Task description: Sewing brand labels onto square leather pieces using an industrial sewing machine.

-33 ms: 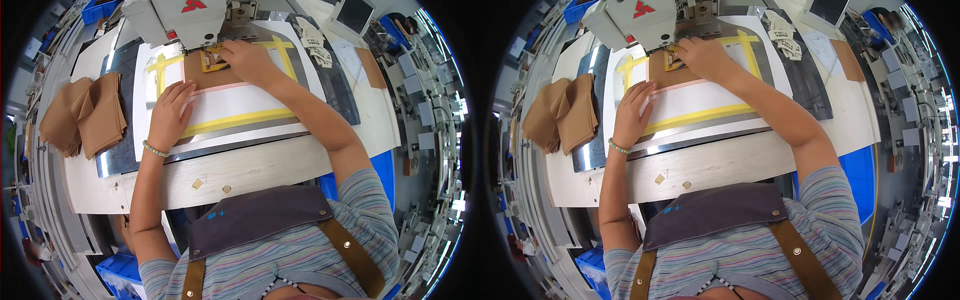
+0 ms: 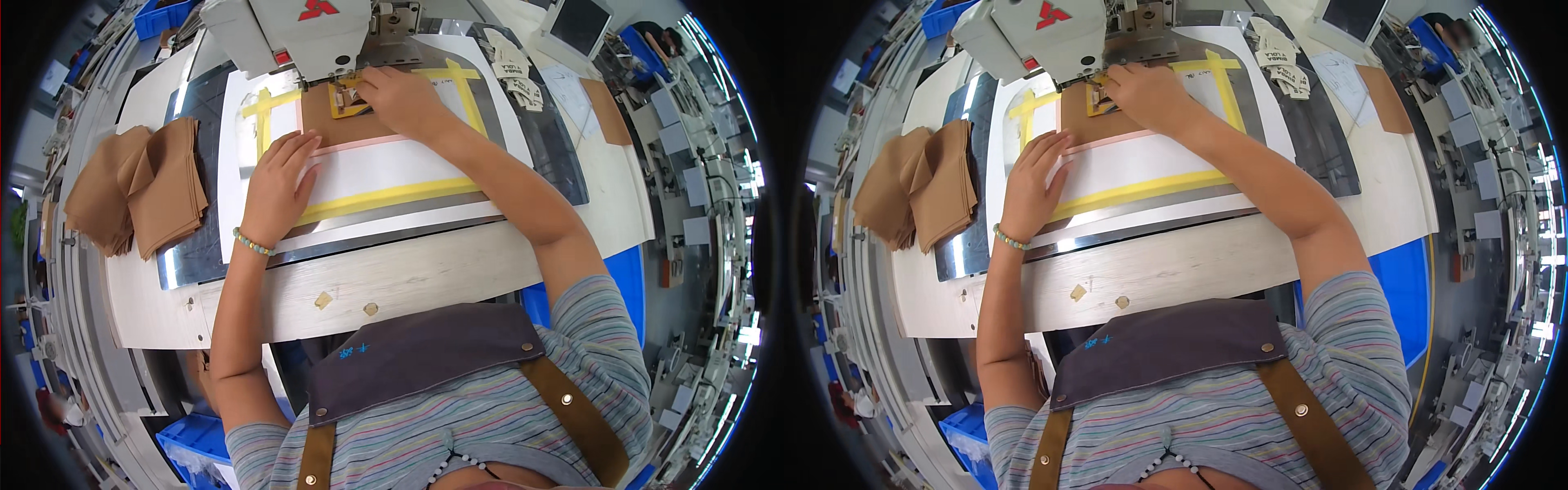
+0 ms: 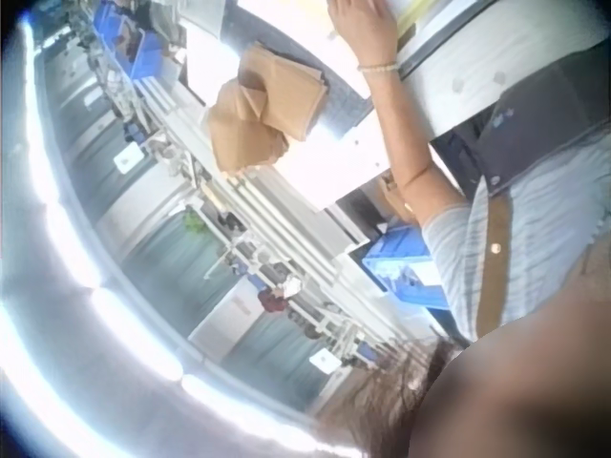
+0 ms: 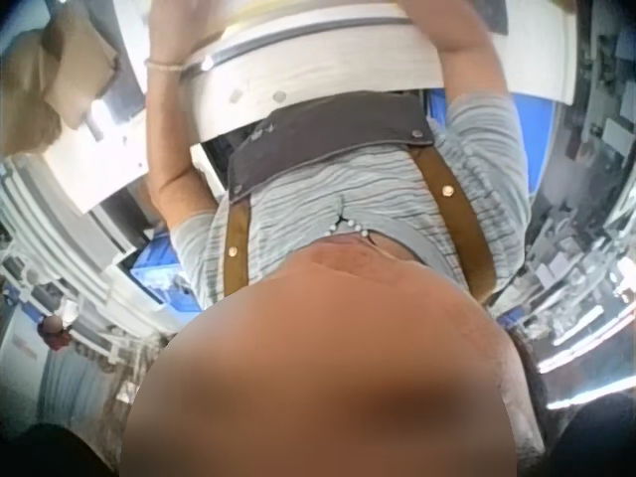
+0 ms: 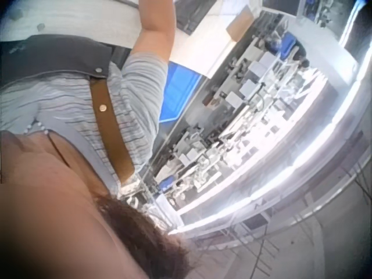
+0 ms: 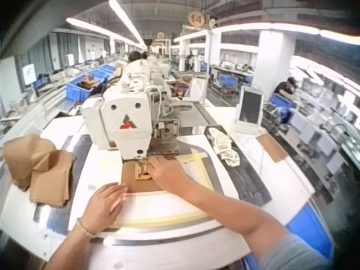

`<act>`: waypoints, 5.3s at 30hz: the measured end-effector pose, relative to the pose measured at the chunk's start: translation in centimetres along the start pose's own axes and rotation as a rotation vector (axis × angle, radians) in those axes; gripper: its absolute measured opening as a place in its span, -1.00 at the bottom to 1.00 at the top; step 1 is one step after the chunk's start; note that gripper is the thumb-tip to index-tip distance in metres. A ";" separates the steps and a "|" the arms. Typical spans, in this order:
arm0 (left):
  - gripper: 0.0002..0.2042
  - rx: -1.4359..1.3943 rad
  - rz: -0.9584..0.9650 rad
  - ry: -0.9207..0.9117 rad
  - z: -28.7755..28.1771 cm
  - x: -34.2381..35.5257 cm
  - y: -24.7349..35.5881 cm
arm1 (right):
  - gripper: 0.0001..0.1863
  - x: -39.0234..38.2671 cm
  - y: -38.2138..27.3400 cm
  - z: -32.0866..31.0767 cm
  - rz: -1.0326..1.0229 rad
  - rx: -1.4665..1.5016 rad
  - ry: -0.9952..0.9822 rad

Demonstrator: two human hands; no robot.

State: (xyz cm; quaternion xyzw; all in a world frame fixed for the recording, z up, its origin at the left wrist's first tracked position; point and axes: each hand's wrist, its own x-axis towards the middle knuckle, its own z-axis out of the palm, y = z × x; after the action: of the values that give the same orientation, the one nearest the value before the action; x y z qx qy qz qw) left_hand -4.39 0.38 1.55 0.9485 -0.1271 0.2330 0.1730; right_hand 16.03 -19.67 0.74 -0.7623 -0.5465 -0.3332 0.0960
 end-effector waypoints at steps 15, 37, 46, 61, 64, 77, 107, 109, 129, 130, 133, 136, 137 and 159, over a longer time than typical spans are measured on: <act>-0.50 -0.016 0.059 -0.124 4.8 5.4 -2.7 | -0.80 -0.2 -1.1 0.6 0.027 0.024 -0.214; -0.53 -0.018 0.035 -0.039 5.9 6.2 -2.7 | -0.54 -1.9 0.4 -0.5 0.085 0.380 -0.358; -0.57 -0.062 0.009 0.010 5.7 6.3 -2.6 | -0.53 -2.2 -0.2 1.6 0.099 0.478 -0.232; -0.61 -0.031 -0.110 -0.083 2.6 3.8 -2.2 | -0.43 -1.9 0.3 0.6 0.144 0.461 -0.335; -0.61 -0.006 -0.101 -0.090 2.2 3.3 -2.3 | -0.49 -1.7 0.1 0.5 0.130 0.479 -0.308; -0.60 -0.001 -0.103 -0.111 1.4 3.1 -2.3 | -0.44 -1.2 0.6 0.2 0.094 0.435 -0.403; -0.52 0.051 0.023 -0.108 3.7 6.8 -3.6 | -0.68 -7.8 9.2 -2.5 0.536 0.469 0.185; -0.51 0.034 0.007 -0.126 4.1 7.2 -3.5 | -0.68 -8.2 9.7 -2.4 0.619 0.527 0.174; -0.56 0.085 0.061 -0.175 3.9 6.4 -4.4 | -0.68 -7.0 6.2 -2.5 0.502 0.582 0.023; -0.57 0.080 0.068 -0.174 3.9 6.6 -4.3 | -0.69 -7.0 6.2 -2.5 0.502 0.582 0.030; -0.59 0.070 0.082 -0.171 3.8 6.8 -4.4 | -0.69 -7.0 6.1 -2.4 0.487 0.583 0.039; -0.61 0.068 0.100 -0.164 3.6 7.0 -4.2 | -0.69 -7.0 6.2 -2.4 0.474 0.577 0.040; -0.63 0.076 0.104 -0.156 3.6 6.9 -4.2 | -0.70 -6.9 6.1 -2.4 0.468 0.576 0.041; -0.68 -0.049 0.007 -0.105 5.0 8.5 -6.5 | -0.70 -7.0 5.7 -2.7 0.522 0.631 0.002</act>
State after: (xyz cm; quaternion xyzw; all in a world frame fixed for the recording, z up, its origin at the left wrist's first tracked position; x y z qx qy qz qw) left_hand 6.93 2.97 -0.20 0.9545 -0.1449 0.1801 0.1885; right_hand 18.79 -28.58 -0.25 -0.8081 -0.4101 -0.1147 0.4069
